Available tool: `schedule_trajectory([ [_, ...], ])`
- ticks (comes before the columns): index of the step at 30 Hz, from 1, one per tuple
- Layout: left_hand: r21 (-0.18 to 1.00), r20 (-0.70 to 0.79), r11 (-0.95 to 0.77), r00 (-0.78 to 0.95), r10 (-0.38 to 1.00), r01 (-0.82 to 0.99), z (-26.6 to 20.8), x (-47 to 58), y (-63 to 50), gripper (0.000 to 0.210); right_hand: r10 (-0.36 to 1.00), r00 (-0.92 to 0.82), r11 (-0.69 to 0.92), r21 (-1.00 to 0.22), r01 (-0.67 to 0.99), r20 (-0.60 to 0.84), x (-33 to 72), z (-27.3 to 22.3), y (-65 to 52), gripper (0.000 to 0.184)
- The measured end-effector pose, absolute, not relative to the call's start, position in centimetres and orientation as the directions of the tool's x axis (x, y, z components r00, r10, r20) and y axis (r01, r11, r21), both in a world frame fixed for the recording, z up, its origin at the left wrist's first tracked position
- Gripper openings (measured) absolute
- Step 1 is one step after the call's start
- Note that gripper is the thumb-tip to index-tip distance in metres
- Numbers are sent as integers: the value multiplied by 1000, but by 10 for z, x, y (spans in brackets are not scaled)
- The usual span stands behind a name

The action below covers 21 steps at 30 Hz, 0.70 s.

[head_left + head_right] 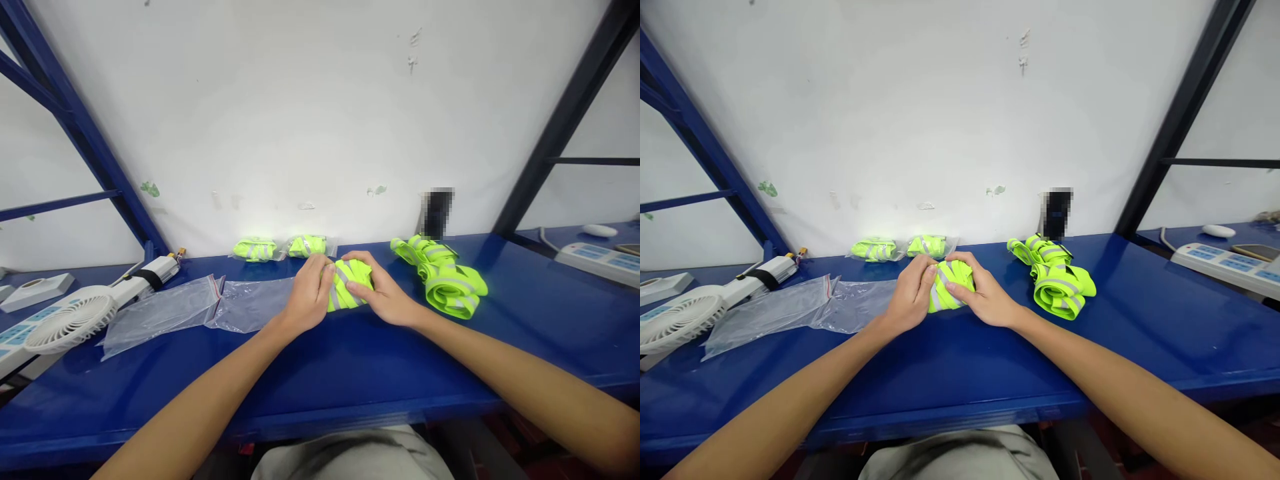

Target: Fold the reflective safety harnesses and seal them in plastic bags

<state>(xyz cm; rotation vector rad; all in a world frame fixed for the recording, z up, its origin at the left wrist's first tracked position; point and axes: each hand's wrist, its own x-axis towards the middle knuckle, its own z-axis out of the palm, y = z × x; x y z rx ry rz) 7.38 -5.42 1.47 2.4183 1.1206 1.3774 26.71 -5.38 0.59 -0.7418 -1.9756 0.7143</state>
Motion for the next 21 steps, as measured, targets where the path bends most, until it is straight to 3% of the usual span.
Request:
schedule_trajectory([
  [12,380,701,-706,312,641,597,13,81,-52,24,744,-222,667,-687,288,630,256,3,-53,43],
  [21,391,696,-695,299,652,604,12,82,-55,24,757,-190,653,-710,265,625,253,3,-54,30],
])
